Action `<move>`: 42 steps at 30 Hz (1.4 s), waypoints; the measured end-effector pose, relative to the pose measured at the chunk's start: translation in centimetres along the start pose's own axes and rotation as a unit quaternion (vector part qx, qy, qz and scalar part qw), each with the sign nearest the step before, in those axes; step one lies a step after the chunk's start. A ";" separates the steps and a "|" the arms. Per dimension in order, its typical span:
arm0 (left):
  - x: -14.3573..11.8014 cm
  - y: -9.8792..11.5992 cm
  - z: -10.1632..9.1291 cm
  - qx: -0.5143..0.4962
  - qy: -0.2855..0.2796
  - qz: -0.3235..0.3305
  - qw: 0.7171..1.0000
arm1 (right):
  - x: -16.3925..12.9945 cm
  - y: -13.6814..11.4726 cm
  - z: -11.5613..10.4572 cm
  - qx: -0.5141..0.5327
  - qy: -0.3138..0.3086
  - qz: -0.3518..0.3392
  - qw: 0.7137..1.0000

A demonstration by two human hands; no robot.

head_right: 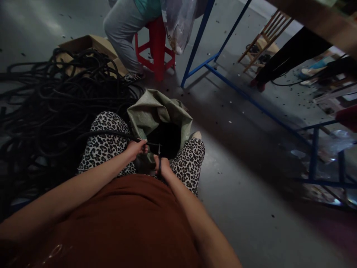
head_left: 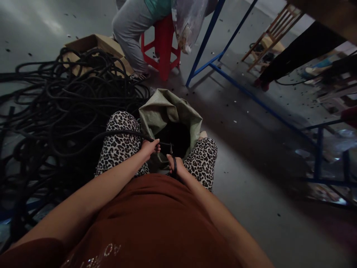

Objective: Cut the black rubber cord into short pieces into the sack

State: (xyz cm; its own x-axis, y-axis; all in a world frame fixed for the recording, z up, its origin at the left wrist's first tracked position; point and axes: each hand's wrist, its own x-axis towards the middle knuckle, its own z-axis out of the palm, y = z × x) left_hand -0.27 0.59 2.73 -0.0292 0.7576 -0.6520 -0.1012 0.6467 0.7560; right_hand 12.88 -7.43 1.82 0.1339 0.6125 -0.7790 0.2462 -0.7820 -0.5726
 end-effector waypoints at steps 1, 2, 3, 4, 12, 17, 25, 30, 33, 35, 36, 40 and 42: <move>0.0 0.0 0.0 0.001 0.000 -0.001 1.000 | 0.1 0.1 0.0 -0.003 0.000 0.000 1.000; 0.1 0.0 0.0 0.000 0.000 -0.002 1.000 | 0.1 0.2 0.0 -0.005 -0.001 0.000 1.000; 0.1 0.0 0.0 0.000 0.001 -0.002 1.000 | 0.2 0.3 0.1 -0.005 -0.002 0.001 1.000; 0.1 0.0 0.0 -0.001 0.002 -0.003 1.000 | 0.2 0.4 0.1 -0.005 -0.004 0.001 1.000; 0.3 0.0 -0.2 0.000 0.016 0.000 1.000 | 0.2 0.5 -0.2 0.037 0.012 -0.003 0.999; 0.5 0.1 -0.4 -0.021 0.024 0.002 0.999 | -0.1 0.5 -0.2 0.110 0.000 0.016 0.994; 0.6 0.2 -0.5 -0.048 0.027 0.013 0.998 | -0.6 0.1 -0.2 0.110 -0.065 0.057 0.990; 0.4 0.3 -0.4 -0.052 0.012 0.011 0.999 | -0.9 0.0 -0.2 0.110 -0.083 0.027 0.990; 0.2 0.3 -0.3 -0.047 0.008 0.007 0.999 | -0.6 0.3 -0.1 0.116 -0.083 0.014 0.990; 0.1 0.3 -0.2 -0.044 0.005 0.004 0.999 | -0.3 0.5 -0.1 0.117 -0.084 0.005 0.990; 0.1 0.2 -0.2 -0.043 0.003 0.004 0.999 | -0.2 0.6 0.0 0.116 -0.084 0.002 0.990; 0.1 0.0 -0.2 -0.040 -0.005 0.001 0.999 | 0.3 0.6 0.1 0.108 -0.074 0.013 0.991; 0.0 0.0 -0.2 -0.039 -0.010 -0.003 0.999 | 0.5 0.6 0.1 0.102 -0.070 0.022 0.992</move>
State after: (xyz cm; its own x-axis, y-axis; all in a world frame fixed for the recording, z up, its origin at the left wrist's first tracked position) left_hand -0.43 0.57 2.67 -0.0085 0.7560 -0.6546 -0.1790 0.6428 0.7448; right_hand 12.98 -7.57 1.02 0.0019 0.5670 -0.8237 0.0426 -0.8230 -0.5664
